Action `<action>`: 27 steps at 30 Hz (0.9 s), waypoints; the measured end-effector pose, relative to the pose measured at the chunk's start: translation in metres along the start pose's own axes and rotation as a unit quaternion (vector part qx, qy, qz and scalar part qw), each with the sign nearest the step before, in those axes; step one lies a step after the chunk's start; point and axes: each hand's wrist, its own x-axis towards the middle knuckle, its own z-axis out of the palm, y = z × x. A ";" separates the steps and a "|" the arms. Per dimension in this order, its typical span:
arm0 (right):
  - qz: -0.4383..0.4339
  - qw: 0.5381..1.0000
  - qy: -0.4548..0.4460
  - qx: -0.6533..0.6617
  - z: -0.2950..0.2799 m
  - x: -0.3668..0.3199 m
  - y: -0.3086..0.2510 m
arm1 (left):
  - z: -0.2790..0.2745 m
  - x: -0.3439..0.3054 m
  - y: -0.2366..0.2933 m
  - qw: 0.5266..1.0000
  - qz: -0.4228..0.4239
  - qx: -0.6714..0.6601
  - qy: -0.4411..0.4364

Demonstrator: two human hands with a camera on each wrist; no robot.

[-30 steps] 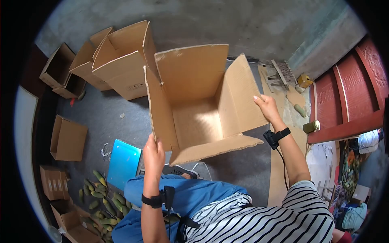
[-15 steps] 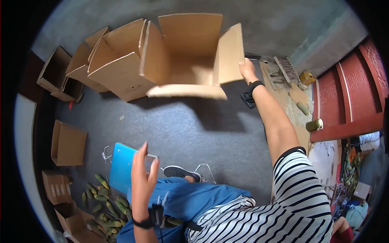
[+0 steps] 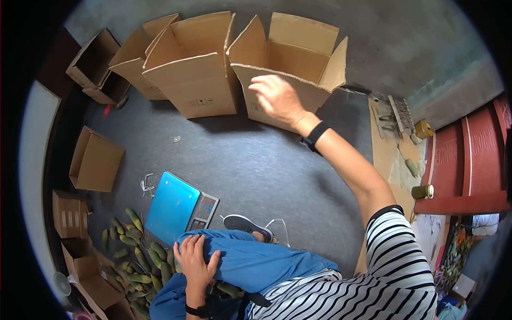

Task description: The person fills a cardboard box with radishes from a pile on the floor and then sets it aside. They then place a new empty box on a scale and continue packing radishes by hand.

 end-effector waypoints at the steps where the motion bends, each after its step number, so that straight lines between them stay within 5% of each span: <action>1: -0.002 0.999 -0.029 0.024 0.018 0.004 -0.006 | 0.001 0.004 -0.001 1.000 0.010 -0.006 0.012; 7: 0.028 0.999 -0.031 0.014 0.103 0.082 -0.012 | 0.004 0.017 -0.003 0.998 0.026 -0.011 0.060; 11: 0.072 0.991 -0.011 -0.113 0.153 0.139 0.006 | 0.005 0.019 -0.005 0.997 0.012 -0.012 0.072; 17: 0.203 0.940 -0.245 -0.124 0.182 0.161 0.009 | 0.009 0.019 -0.014 0.995 0.007 -0.041 0.091; 19: 0.098 0.929 -0.301 -0.192 0.196 0.142 0.000 | 0.009 0.020 -0.015 0.995 0.001 -0.044 0.090; 22: 0.005 0.959 -0.247 -0.139 0.192 0.126 -0.020 | 0.008 0.021 -0.019 0.994 0.005 -0.052 0.099; 27: -0.032 0.951 -0.299 -0.072 0.139 0.105 -0.046 | 0.008 0.018 -0.018 0.995 0.007 -0.050 0.088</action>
